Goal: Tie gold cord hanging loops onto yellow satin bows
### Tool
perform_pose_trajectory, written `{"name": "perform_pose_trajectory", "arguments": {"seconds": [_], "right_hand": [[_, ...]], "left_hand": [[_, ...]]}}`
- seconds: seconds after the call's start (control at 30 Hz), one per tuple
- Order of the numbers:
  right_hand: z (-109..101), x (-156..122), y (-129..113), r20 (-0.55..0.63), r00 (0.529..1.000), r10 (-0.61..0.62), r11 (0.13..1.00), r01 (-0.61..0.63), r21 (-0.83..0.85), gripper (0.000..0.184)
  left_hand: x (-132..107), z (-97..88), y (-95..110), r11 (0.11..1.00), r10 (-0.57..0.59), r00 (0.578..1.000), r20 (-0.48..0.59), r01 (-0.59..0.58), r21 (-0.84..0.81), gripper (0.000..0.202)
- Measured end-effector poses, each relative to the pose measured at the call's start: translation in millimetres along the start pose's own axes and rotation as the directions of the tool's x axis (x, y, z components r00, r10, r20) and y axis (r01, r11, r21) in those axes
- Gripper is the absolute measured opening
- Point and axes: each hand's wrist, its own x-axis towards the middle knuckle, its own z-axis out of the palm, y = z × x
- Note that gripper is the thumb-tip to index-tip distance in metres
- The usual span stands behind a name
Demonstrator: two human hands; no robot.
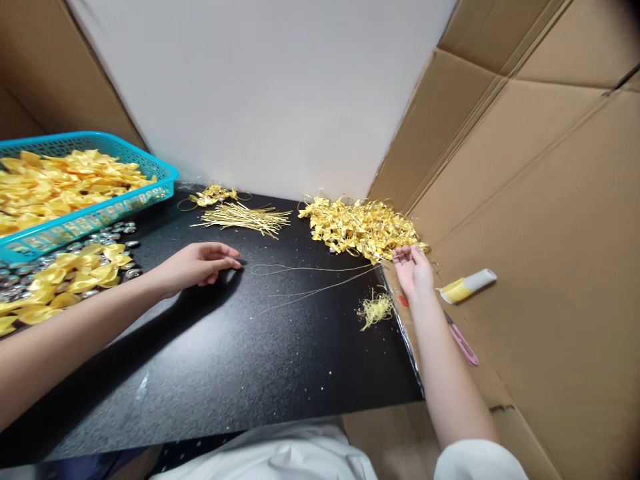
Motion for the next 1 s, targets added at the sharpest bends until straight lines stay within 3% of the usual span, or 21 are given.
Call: {"name": "perform_pose_trajectory", "arguments": {"seconds": [0.07,0.13,0.17,0.23,0.3,0.33,0.43,0.57,0.67,0.87,1.0], "right_hand": [[0.4,-0.5,0.2,0.000,1.000,0.005,1.000,-0.005,0.002,0.019],[0.8,-0.6,0.8,0.000,1.000,0.010,1.000,-0.010,0.001,0.019],[1.0,-0.6,1.2,0.001,1.000,0.011,1.000,-0.011,0.000,0.020],[1.1,-0.4,2.0,0.004,1.000,0.012,1.000,-0.012,-0.004,0.020],[0.7,-0.3,2.3,0.007,1.000,0.011,1.000,-0.011,-0.008,0.019],[0.4,-0.3,2.2,0.008,1.000,0.009,1.000,-0.009,-0.009,0.019],[-0.7,-0.2,1.3,0.009,1.000,0.001,1.000,-0.001,-0.008,0.020],[-1.1,0.3,0.9,0.015,1.000,-0.011,1.000,0.011,-0.014,0.020],[-0.4,0.1,2.0,0.021,1.000,-0.013,1.000,0.013,-0.020,0.020],[-0.7,-0.6,2.1,0.014,1.000,-0.009,1.000,0.009,-0.022,0.020],[-2.4,1.7,0.5,0.002,1.000,-0.016,1.000,0.016,-0.024,0.020]], "left_hand": [[-4.4,0.7,-1.2,0.994,0.043,0.997,-0.069,-0.037,0.098,0.045],[-12.0,7.4,0.1,0.930,0.228,0.971,-0.076,-0.194,0.312,0.040],[-16.7,13.0,1.0,0.849,0.355,0.935,-0.015,-0.316,0.423,0.038],[-25.9,26.5,1.7,0.611,0.568,0.794,0.219,-0.584,0.534,0.035],[-33.0,38.7,-1.2,0.426,0.626,0.676,0.388,-0.714,0.555,0.039],[-35.4,42.8,-4.2,0.372,0.628,0.651,0.428,-0.733,0.569,0.041],[-39.1,46.0,-17.0,0.305,0.622,0.644,0.446,-0.723,0.620,0.047],[-42.1,41.0,-30.6,0.310,0.650,0.638,0.412,-0.718,0.623,0.053],[-41.8,40.5,-32.9,0.321,0.660,0.651,0.376,-0.696,0.642,0.056],[-38.2,38.1,-32.9,0.264,0.605,0.672,0.427,-0.676,0.688,0.059],[-50.4,34.7,-34.6,0.304,0.632,0.682,0.368,-0.654,0.692,0.055]]}}
